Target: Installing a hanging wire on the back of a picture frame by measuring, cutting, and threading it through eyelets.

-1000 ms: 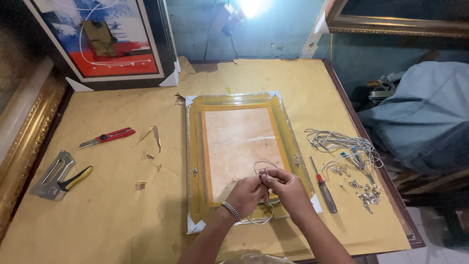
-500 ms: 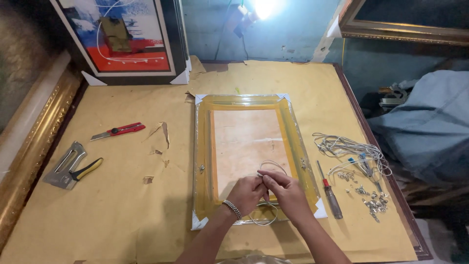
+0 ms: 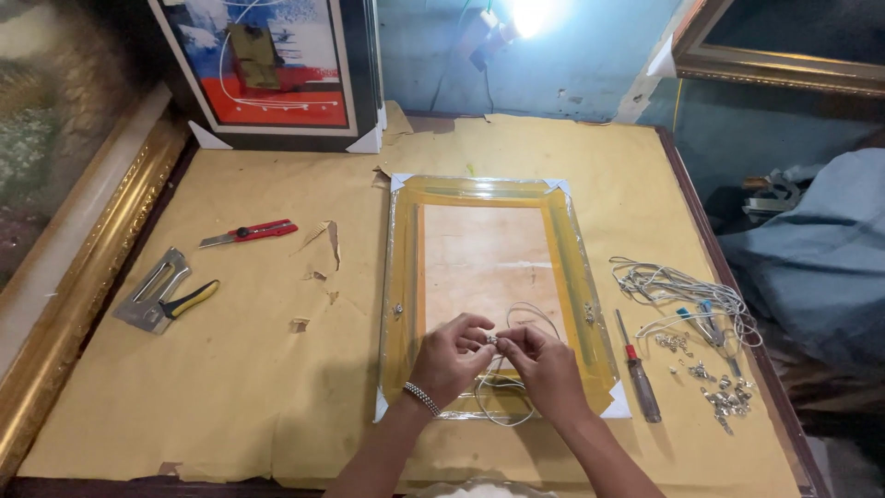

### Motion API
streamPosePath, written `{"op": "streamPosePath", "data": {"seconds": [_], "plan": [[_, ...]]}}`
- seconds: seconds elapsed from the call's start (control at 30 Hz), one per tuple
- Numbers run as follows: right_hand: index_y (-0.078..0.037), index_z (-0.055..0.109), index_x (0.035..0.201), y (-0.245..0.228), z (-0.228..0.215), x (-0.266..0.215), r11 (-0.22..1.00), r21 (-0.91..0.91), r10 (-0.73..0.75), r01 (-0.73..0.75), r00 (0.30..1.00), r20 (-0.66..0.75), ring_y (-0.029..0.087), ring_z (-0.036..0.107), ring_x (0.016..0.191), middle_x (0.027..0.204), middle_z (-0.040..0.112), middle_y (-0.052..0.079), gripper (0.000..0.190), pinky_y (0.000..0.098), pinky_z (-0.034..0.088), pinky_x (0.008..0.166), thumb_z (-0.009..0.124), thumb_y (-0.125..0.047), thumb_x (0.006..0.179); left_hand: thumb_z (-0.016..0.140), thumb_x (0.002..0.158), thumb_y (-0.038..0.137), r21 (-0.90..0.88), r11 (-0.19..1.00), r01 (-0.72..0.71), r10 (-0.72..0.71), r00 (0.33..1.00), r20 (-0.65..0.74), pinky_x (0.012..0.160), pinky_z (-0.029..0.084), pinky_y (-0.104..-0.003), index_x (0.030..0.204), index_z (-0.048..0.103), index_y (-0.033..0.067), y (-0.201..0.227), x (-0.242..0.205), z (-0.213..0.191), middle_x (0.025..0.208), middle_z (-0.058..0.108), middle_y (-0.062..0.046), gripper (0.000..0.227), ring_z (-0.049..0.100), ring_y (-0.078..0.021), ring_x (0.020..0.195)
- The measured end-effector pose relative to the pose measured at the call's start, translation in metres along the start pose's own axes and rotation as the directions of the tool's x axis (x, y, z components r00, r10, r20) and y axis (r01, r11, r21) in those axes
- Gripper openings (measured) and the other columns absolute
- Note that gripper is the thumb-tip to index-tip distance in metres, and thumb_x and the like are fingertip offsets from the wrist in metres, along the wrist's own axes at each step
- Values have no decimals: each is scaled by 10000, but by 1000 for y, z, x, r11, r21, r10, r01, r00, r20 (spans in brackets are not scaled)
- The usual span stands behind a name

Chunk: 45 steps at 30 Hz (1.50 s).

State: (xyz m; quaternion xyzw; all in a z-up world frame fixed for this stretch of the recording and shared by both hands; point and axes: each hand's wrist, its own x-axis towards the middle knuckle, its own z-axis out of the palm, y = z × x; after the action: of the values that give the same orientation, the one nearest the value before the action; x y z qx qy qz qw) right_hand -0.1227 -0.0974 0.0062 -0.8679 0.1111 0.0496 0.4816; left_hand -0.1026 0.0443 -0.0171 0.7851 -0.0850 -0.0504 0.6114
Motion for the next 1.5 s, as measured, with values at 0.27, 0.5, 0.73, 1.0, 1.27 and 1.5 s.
{"op": "streamPosePath", "data": {"seconds": [0.27,0.5,0.73,1.0,1.27,1.5], "plan": [[-186,735,822,26,25,-2,996,-69,-55,58,998,38,12,581,541,665,727,-62,131,186,451,503,711,-231,701,705,678,104,136,980,-147,154,987,-38,545,506,-229,692,673,150,-40,-5,-6,653,667,23,58,620,-98,595],[-132,684,742,19,43,3,986,-120,-99,113,988,121,48,527,520,583,637,-47,99,206,419,507,680,-230,748,604,759,272,426,898,-111,117,993,12,669,416,-329,706,616,185,-63,-9,-24,778,606,31,103,526,-199,728],[-120,660,779,19,80,35,960,-192,-178,202,975,133,226,630,664,632,632,69,136,343,477,610,646,-253,755,598,799,312,379,925,28,34,988,-153,829,422,-325,806,608,224,-100,0,-71,797,585,27,89,578,-191,825],[-173,566,727,-9,125,72,921,-296,-270,252,963,-19,180,615,747,795,596,-12,128,320,429,725,576,-292,774,701,662,213,419,908,26,59,981,-187,791,486,-309,893,622,279,-121,38,-86,916,575,50,253,586,-170,885],[-164,536,679,7,143,76,907,-276,-373,319,911,-173,189,601,787,872,574,-34,132,302,374,710,607,-253,745,677,665,228,342,939,-36,123,964,-236,717,498,-252,735,637,251,-133,43,-86,892,611,76,84,607,-123,840],[-188,541,622,8,143,73,854,-307,-482,420,862,-161,149,584,805,863,563,-66,132,284,338,697,659,-227,667,668,680,199,407,912,-59,186,942,-279,704,514,-294,716,624,218,-121,38,-86,940,595,52,60,610,-174,858]]}}
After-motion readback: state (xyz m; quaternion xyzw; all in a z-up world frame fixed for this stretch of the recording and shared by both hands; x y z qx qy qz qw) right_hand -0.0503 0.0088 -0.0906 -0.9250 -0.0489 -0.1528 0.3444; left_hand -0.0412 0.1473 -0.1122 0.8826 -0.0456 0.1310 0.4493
